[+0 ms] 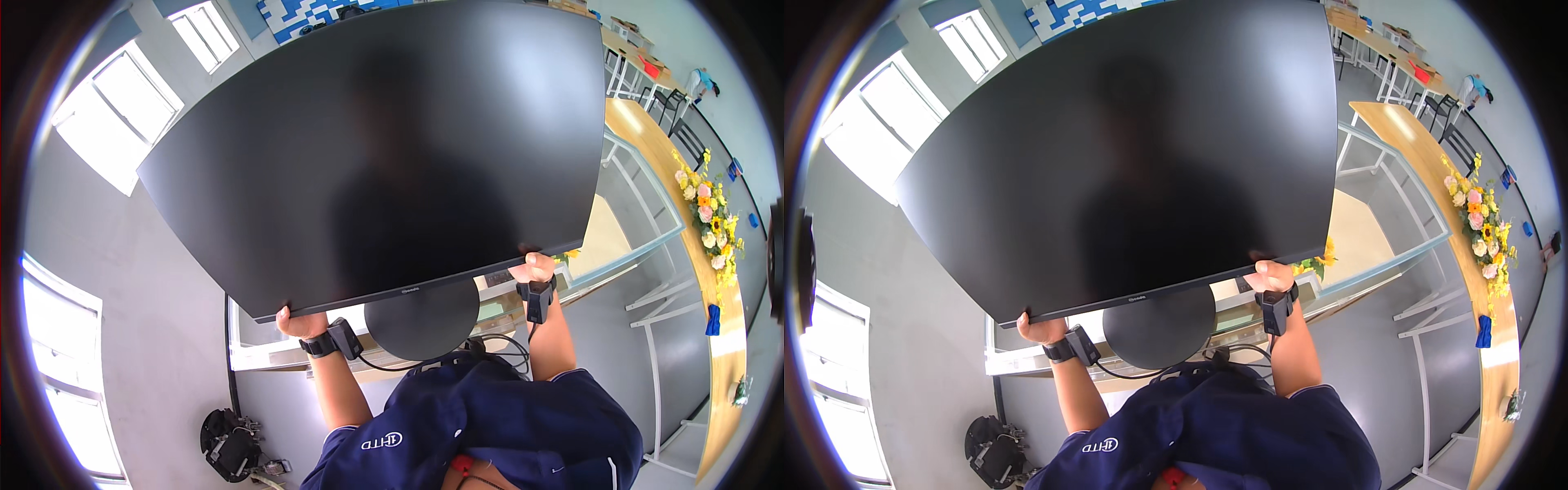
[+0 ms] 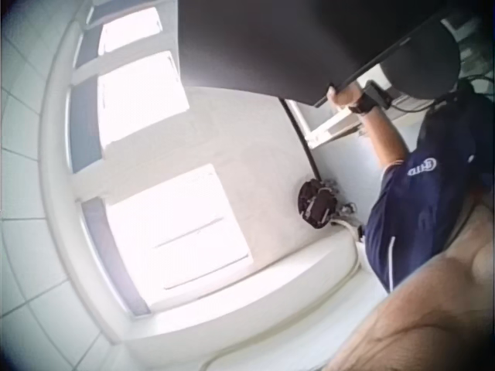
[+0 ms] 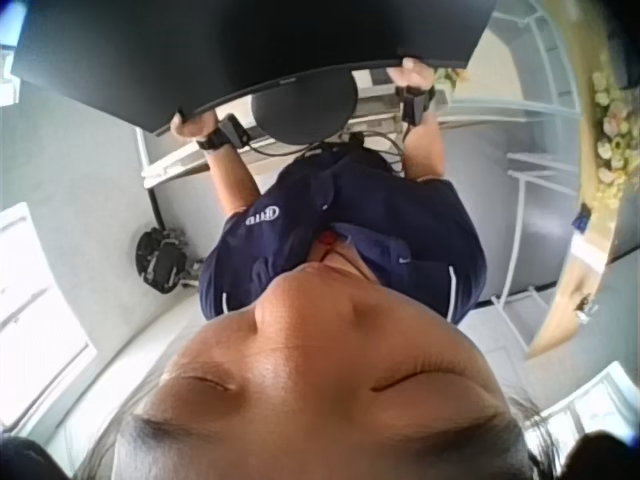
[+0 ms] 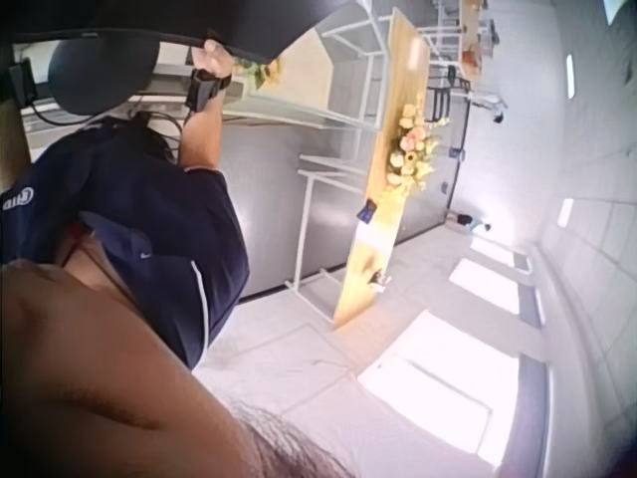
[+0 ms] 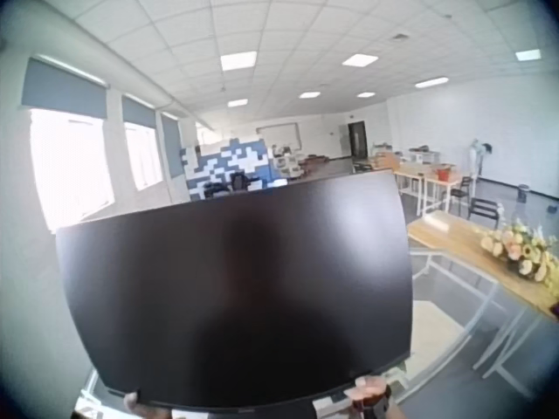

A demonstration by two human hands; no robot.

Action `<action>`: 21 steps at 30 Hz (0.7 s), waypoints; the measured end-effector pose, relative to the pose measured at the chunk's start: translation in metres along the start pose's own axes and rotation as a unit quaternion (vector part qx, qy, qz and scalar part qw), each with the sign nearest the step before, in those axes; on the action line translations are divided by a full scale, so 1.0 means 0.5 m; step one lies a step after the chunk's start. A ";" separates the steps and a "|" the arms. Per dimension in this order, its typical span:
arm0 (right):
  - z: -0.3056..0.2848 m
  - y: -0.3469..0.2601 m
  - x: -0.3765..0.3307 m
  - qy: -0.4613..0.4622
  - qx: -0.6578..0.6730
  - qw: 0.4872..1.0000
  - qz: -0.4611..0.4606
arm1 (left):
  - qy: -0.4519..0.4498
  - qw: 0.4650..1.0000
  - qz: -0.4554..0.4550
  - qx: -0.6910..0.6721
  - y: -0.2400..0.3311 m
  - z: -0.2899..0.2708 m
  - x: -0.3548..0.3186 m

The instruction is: Cleaning an office space including desk surfaces and organizing equipment.

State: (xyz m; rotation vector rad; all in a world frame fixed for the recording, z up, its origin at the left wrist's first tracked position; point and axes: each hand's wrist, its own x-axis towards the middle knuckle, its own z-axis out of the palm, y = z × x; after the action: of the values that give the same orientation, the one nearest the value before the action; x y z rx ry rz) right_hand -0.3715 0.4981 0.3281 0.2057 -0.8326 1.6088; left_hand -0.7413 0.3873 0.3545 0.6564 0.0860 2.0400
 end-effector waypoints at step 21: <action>0.106 -0.015 -0.016 0.202 -0.106 0.974 -0.018 | 0.227 0.781 0.264 0.519 0.092 0.044 0.004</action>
State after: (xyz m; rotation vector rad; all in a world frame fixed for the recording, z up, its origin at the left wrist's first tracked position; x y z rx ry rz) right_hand -0.3794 0.4594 0.3648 -0.2513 -0.6718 1.4476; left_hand -0.7676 0.3598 0.3888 0.8680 1.5621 2.5715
